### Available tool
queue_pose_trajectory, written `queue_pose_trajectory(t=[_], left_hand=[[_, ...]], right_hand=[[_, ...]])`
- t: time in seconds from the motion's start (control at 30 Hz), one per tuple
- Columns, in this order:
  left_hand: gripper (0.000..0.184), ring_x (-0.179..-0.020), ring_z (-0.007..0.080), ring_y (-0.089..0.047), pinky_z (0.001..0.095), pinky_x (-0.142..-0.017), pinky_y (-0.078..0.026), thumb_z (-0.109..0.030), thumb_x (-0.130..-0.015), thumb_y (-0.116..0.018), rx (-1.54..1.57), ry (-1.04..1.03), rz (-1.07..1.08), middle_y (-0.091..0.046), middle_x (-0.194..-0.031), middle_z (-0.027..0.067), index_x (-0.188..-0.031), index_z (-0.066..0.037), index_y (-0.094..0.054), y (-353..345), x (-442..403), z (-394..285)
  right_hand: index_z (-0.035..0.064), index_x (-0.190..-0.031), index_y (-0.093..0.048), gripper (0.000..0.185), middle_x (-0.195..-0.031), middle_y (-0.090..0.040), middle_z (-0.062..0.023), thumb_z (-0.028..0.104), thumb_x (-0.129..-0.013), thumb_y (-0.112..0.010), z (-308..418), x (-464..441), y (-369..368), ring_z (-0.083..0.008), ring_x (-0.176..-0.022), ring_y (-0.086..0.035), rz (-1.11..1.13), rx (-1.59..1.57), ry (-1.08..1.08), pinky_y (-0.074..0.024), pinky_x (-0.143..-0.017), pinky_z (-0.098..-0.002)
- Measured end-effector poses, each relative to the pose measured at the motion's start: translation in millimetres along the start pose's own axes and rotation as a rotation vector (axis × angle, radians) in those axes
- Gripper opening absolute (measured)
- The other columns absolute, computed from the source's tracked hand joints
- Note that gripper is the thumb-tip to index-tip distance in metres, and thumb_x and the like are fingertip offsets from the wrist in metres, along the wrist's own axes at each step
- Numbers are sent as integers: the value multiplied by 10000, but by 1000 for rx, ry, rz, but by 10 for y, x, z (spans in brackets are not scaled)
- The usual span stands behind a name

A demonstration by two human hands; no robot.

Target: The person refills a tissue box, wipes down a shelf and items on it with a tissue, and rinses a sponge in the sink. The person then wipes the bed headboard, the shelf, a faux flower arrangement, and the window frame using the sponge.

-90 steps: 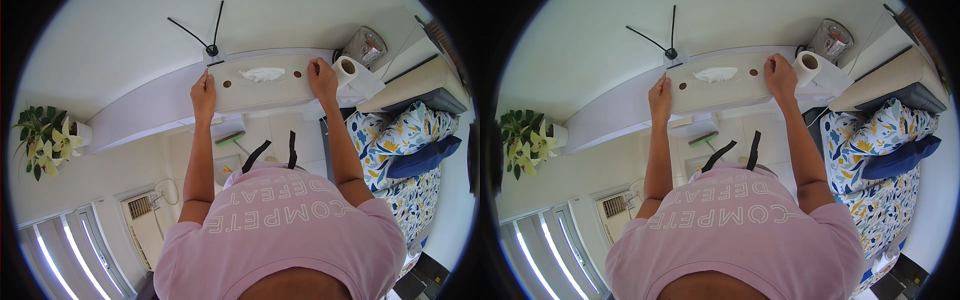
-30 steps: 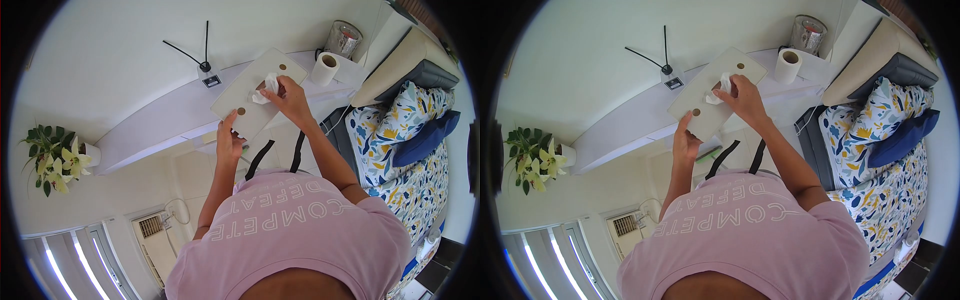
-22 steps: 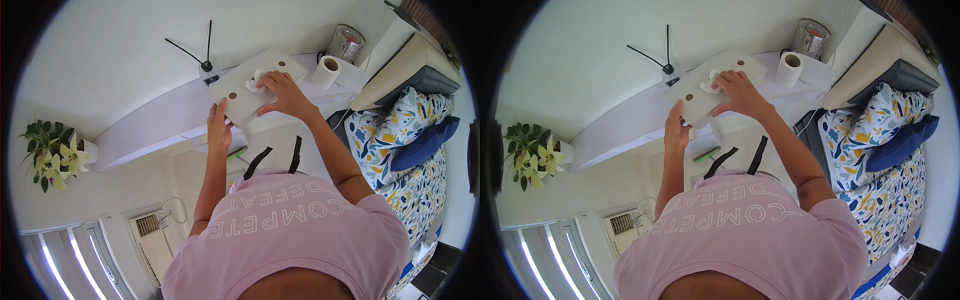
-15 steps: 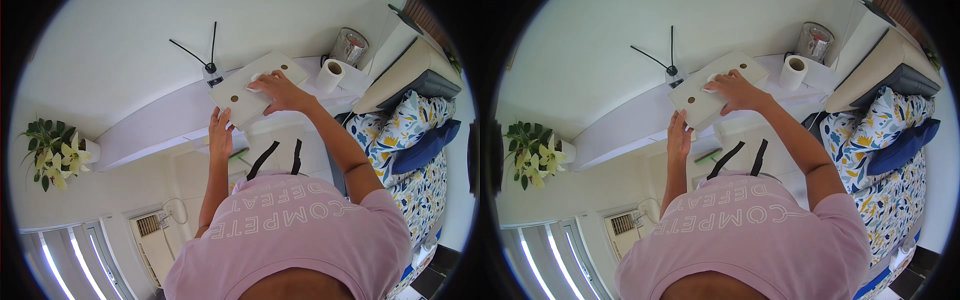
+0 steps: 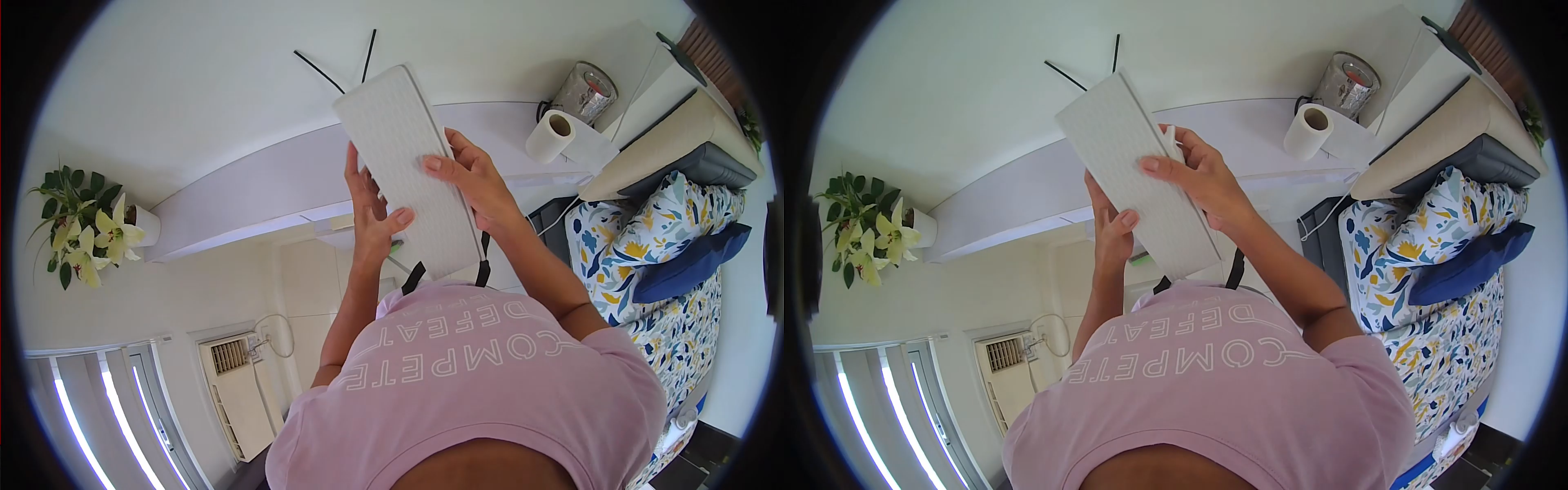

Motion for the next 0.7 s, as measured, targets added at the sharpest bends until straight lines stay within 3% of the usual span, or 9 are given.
queue_pose_trajectory(t=[0.17, 0.23, 0.3, 0.43, 0.53, 0.67, 0.7], left_hand=[[1025, -1148, 300, -409, 394, -926, -394, -220, -593, -722, -69, 169, -91, -387, -1216, 183, -1422, -96, -132, -99, -33, 15], [999, -1143, 309, -419, 387, -916, -399, -223, -612, -713, -114, 214, -115, -406, -1201, 192, -1421, -84, -144, -82, -104, 44], [946, -1126, 325, -436, 377, -922, -377, -244, -646, -697, 90, 308, -210, -432, -1196, 203, -1413, -53, -175, 21, -219, 105], [974, -1203, 366, -330, 467, -963, -276, -384, -637, -688, -112, 410, -171, -395, -1269, 212, -1406, -39, -200, 82, -384, 283], [986, -1222, 378, -284, 489, -969, -241, -417, -625, -690, 6, 447, -188, -377, -1299, 201, -1403, -38, -217, 193, -494, 492], [981, -1213, 356, -304, 459, -981, -227, -416, -623, -694, -69, 444, -172, -361, -1324, 192, -1400, -40, -228, 173, -500, 500], [982, -1206, 346, -319, 458, -981, -230, -419, -623, -695, -73, 429, -172, -367, -1320, 193, -1401, -42, -228, 169, -495, 503]], right_hand=[[-15, -1170, -470, 510, -1010, -573, -121, 232, -782, -690, -162, -89, 254, -153, -880, -595, -79, -173, -95, -510, -742, -294], [7, -1138, -492, 468, -972, -591, -116, 261, -791, -676, -228, -127, 375, -175, -842, -609, -141, -386, -185, -527, -717, -313], [18, -1131, -502, 454, -970, -598, -113, 275, -795, -669, -204, -191, 507, -184, -840, -612, -185, -467, -150, -529, -721, -319], [49, -1135, -521, 441, -955, -615, -101, 305, -802, -655, -302, -390, 806, -204, -828, -621, -206, -592, -148, -530, -730, -336], [43, -1129, -530, 447, -967, -617, -107, 329, -806, -645, -346, -487, 1004, -200, -822, -618, -167, -589, -201, -531, -737, -334], [28, -1114, -538, 457, -970, -618, -108, 363, -817, -625, -511, -626, 1356, -177, -812, -614, -195, -472, -214, -528, -701, -326], [12, -1111, -539, 470, -969, -618, -114, 380, -827, -607, -517, -609, 1457, -177, -811, -613, -314, -234, -232, -518, -704, -317]])
Point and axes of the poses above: each hand's wrist, its own x-axis away from the middle knuckle, its own y-axis out of the back of the hand, z = x × y, the point moved 4 cm from there along -x, towards the middle knuckle
